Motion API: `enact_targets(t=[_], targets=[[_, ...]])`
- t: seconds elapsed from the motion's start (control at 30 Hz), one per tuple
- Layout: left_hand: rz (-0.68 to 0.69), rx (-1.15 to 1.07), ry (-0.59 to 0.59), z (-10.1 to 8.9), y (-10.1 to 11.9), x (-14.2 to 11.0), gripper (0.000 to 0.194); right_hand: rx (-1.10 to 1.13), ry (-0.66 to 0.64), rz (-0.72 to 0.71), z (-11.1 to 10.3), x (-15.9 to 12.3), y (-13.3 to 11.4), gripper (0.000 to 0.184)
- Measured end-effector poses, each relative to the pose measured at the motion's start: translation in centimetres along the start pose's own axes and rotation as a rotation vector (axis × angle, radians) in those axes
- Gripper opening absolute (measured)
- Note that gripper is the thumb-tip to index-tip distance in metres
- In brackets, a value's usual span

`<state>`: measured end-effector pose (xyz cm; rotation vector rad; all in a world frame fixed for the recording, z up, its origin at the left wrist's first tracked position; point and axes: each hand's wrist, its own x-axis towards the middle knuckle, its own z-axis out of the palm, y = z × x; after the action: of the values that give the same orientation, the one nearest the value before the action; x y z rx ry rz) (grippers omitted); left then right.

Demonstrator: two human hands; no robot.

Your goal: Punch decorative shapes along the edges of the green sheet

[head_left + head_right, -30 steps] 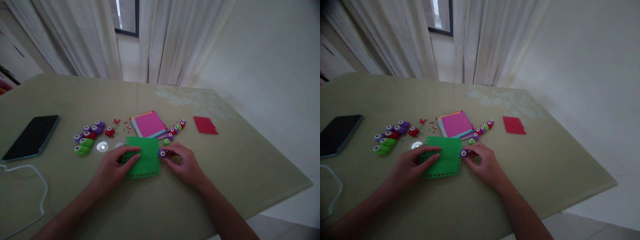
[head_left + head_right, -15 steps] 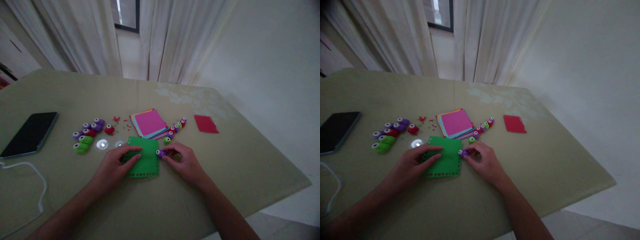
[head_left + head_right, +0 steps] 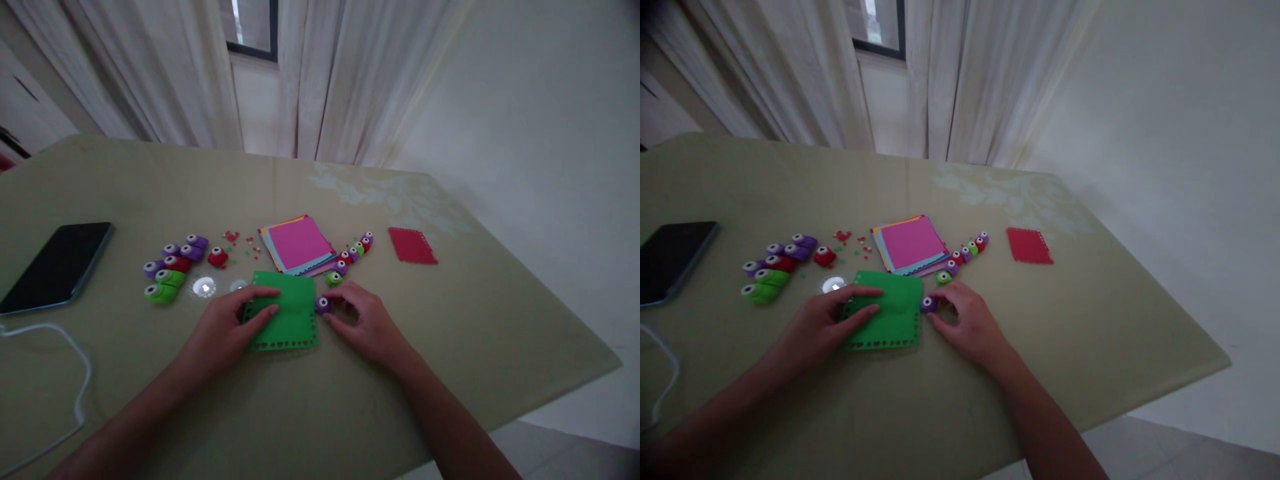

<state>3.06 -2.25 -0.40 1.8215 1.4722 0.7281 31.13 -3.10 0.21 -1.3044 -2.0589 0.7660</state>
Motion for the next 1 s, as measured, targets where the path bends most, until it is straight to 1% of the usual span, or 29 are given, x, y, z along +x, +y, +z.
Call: enact_targets(t=[0.1,0.2,0.37,0.57,0.73,1.0], targets=[[-0.006,-0.046,0.024,-0.1,0.12,-0.03,0.034,-0.006,0.047,0.004,0.21,0.03,0.04,0.027],[-0.019,-0.109,0.034,-0.05,0.22,-0.14,0.034,0.043,0.107,0.019,0.26,-0.01,-0.01,0.027],[-0.046,-0.165,0.014,0.12,0.09,-0.28,0.037,0.113,0.168,0.014,0.29,-0.11,-0.11,0.026],[-0.038,-0.147,0.025,0.13,0.04,-0.26,0.037,0.124,0.162,-0.004,0.4,-0.06,-0.23,0.027],[-0.053,-0.177,0.007,0.1,0.16,-0.39,0.038,0.113,0.184,-0.03,0.35,-0.05,-0.44,0.026],[-0.049,-0.169,0.029,0.04,0.42,-0.39,0.035,0.11,0.202,-0.053,0.31,-0.11,-0.39,0.029]])
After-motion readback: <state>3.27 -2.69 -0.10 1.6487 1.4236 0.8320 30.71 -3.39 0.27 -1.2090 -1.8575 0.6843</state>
